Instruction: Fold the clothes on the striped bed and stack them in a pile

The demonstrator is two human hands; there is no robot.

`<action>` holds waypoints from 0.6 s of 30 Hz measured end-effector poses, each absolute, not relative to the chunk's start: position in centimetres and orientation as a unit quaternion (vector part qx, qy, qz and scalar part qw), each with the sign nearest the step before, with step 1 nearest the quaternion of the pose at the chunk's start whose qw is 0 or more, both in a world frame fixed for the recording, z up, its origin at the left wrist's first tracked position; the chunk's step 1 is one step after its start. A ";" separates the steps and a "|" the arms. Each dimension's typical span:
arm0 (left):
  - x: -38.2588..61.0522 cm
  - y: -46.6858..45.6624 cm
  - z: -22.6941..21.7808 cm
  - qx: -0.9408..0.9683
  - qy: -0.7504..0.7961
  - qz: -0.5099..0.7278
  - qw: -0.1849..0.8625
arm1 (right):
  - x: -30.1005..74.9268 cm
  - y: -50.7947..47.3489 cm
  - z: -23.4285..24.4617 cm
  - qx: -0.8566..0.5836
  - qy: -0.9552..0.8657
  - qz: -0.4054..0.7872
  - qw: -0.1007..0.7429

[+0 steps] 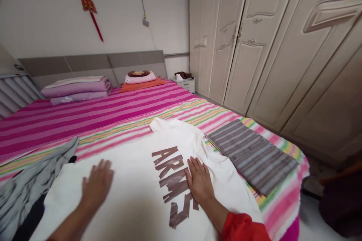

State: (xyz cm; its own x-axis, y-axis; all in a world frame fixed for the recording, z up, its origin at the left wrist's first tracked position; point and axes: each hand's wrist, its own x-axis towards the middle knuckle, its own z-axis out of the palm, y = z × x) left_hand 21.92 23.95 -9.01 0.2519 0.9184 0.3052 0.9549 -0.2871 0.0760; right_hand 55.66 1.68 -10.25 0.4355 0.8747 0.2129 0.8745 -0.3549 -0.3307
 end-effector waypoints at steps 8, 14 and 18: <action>26.6 17.8 -12.2 -0.843 -0.506 -0.176 0.043 | 55.1 1.7 -9.4 -0.821 -0.530 0.013 0.213; 26.3 18.5 -12.5 -0.843 -0.494 -0.206 0.053 | 61.3 3.2 -6.5 -0.831 -0.406 0.000 0.380; 26.4 18.2 -12.7 -0.841 -0.490 -0.221 0.054 | 66.2 4.6 -5.2 -0.872 -0.315 0.055 0.370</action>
State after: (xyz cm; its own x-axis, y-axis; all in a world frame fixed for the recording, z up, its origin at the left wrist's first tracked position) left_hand 26.44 18.24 -12.70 0.4210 0.8012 0.4253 0.8490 -0.5131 0.1262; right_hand 66.24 4.63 -5.17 0.7958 0.5899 0.1371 0.5087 -0.5283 -0.6798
